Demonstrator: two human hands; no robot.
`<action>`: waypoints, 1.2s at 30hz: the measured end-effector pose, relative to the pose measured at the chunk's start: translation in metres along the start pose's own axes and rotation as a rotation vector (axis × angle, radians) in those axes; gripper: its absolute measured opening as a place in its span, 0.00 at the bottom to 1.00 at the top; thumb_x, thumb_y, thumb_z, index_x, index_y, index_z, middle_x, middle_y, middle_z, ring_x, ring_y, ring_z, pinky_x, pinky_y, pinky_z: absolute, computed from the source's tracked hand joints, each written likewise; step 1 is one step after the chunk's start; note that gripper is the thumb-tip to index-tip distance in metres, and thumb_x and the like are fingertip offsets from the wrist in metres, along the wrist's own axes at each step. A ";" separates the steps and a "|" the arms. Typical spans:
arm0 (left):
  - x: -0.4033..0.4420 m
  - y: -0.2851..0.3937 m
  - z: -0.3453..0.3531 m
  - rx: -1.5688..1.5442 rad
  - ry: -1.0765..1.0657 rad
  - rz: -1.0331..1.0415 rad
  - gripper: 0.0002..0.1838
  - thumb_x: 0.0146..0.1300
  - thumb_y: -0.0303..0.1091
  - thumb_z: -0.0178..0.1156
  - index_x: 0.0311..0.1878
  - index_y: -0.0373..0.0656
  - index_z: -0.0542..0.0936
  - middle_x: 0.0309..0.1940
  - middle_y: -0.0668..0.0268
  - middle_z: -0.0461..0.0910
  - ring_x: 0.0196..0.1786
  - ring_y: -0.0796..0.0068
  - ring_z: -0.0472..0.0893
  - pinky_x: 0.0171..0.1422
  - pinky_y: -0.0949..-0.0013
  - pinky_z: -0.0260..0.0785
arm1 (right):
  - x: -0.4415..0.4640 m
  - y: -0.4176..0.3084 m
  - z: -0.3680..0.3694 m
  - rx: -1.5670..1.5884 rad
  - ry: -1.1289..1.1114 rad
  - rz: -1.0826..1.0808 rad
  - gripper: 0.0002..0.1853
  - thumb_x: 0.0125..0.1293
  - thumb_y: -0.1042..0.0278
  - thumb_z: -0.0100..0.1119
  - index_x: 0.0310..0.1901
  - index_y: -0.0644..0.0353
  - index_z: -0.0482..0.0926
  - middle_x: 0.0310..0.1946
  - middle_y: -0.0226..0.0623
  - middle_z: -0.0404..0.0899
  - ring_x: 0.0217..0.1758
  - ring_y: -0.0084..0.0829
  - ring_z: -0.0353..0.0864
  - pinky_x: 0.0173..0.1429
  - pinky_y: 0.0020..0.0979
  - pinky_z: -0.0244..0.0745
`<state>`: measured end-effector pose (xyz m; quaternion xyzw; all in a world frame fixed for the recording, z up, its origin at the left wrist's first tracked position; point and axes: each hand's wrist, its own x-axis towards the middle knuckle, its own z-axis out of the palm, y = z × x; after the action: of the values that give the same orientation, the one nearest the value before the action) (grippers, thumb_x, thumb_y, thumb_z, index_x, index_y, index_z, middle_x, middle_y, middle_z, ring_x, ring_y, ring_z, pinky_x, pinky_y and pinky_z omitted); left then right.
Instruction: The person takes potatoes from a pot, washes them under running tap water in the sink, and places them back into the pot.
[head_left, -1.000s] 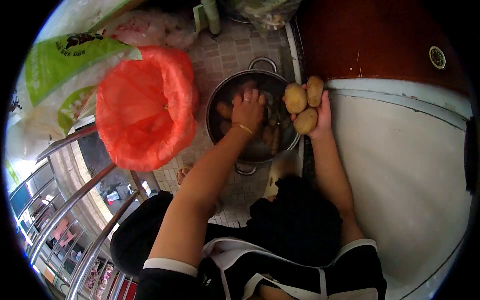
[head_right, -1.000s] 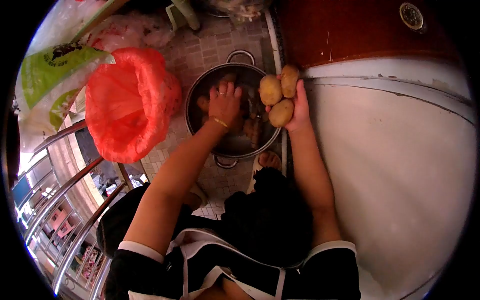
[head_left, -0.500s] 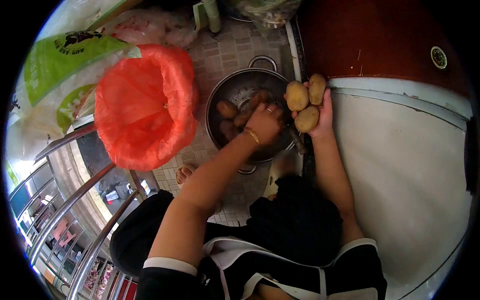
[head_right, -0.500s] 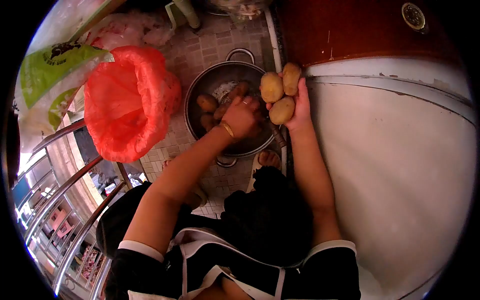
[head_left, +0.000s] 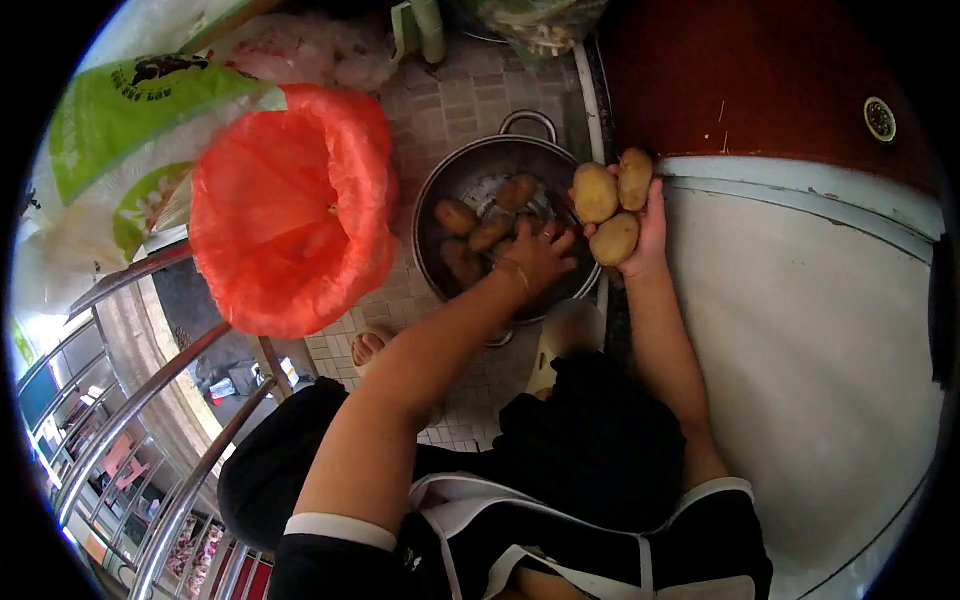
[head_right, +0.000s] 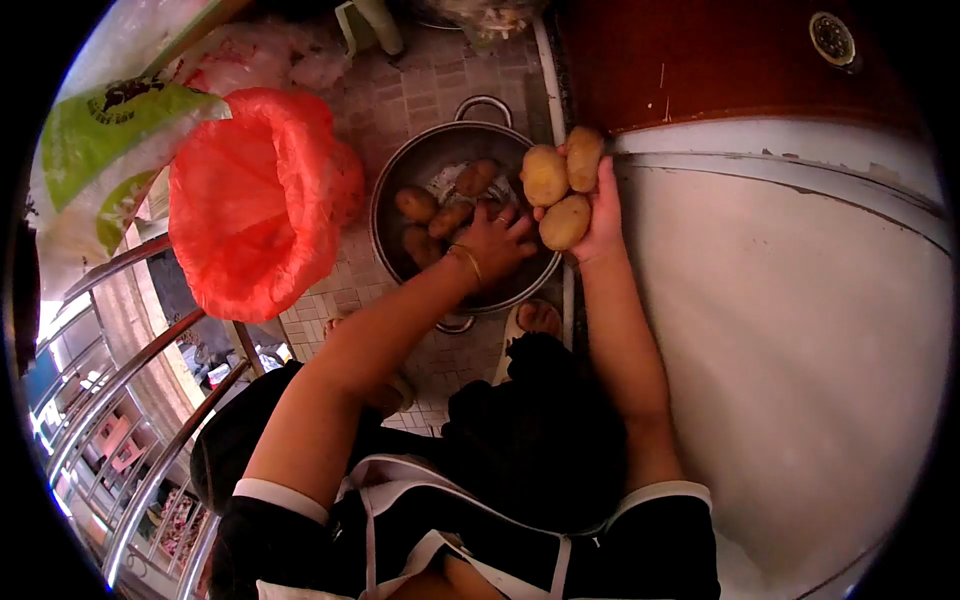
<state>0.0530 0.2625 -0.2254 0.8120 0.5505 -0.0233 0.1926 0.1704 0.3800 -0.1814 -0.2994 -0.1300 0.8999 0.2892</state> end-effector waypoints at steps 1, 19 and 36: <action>-0.001 -0.002 -0.002 0.021 -0.060 0.006 0.16 0.58 0.39 0.47 0.49 0.62 0.75 0.58 0.65 0.62 0.62 0.57 0.61 0.56 0.35 0.51 | 0.000 0.001 0.001 -0.003 0.011 -0.003 0.30 0.62 0.36 0.39 0.52 0.55 0.68 0.51 0.44 0.70 0.49 0.45 0.74 0.33 0.39 0.78; -0.018 -0.020 -0.054 -0.262 -0.212 0.014 0.24 0.39 0.42 0.66 0.44 0.55 0.77 0.63 0.60 0.52 0.60 0.53 0.63 0.55 0.47 0.62 | 0.003 -0.002 -0.006 -0.032 -0.006 0.012 0.32 0.62 0.34 0.36 0.54 0.54 0.67 0.56 0.45 0.66 0.57 0.51 0.68 0.33 0.41 0.78; -0.067 -0.058 -0.031 -2.877 0.626 0.155 0.38 0.47 0.67 0.53 0.50 0.42 0.69 0.55 0.58 0.67 0.63 0.57 0.61 0.59 0.37 0.57 | 0.007 0.008 -0.001 -0.027 0.124 0.093 0.29 0.60 0.35 0.43 0.52 0.52 0.68 0.48 0.35 0.72 0.45 0.35 0.75 0.34 0.39 0.76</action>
<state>-0.0309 0.2322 -0.1968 -0.0752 0.0737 0.7141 0.6920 0.1635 0.3779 -0.1884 -0.3643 -0.1097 0.8902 0.2506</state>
